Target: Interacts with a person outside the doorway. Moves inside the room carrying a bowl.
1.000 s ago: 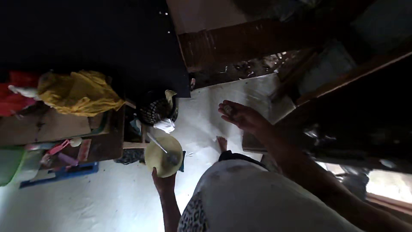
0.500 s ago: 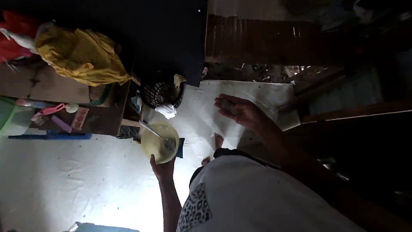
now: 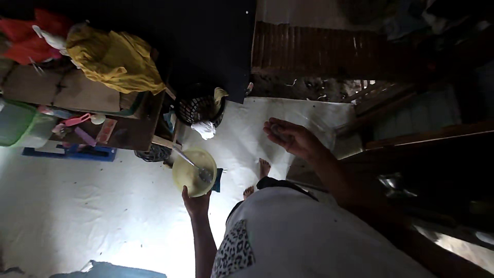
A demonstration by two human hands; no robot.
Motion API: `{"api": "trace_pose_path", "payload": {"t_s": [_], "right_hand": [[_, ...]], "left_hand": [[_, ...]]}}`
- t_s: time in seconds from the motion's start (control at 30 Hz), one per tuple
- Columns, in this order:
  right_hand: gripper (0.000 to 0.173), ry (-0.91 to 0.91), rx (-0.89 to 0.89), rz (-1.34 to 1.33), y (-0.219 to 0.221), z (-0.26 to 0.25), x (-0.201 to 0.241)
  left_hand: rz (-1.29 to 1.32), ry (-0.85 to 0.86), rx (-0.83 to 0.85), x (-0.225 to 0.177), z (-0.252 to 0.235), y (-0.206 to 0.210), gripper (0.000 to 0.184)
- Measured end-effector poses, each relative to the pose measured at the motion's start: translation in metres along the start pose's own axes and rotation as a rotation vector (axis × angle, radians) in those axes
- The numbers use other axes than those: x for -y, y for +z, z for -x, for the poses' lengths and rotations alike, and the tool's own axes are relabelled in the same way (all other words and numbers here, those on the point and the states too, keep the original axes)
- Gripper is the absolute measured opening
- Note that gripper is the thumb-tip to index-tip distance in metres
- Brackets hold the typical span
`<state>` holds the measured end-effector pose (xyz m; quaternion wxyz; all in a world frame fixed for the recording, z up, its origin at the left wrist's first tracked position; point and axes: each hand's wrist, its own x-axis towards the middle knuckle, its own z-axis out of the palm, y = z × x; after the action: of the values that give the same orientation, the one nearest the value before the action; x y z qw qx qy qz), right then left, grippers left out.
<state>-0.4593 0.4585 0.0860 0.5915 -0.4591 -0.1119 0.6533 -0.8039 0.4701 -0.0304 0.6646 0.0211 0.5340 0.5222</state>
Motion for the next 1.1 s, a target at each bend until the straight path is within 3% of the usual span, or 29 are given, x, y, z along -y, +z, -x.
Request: {"api": "trace_pose_path", "payload": {"t_s": [0.4,1.1], "right_hand": [[0.036,-0.018,-0.090,-0.053,0.007,0.044,-0.038],[0.021,0.002,-0.236,-0.075,0.014,0.067,-0.052]], "left_hand": [[-0.070,-0.008,0.047,-0.006,0.012,-0.038,0.058],[-0.171,-0.065,0.119,0.000,0.007,-0.028,0.057]]}}
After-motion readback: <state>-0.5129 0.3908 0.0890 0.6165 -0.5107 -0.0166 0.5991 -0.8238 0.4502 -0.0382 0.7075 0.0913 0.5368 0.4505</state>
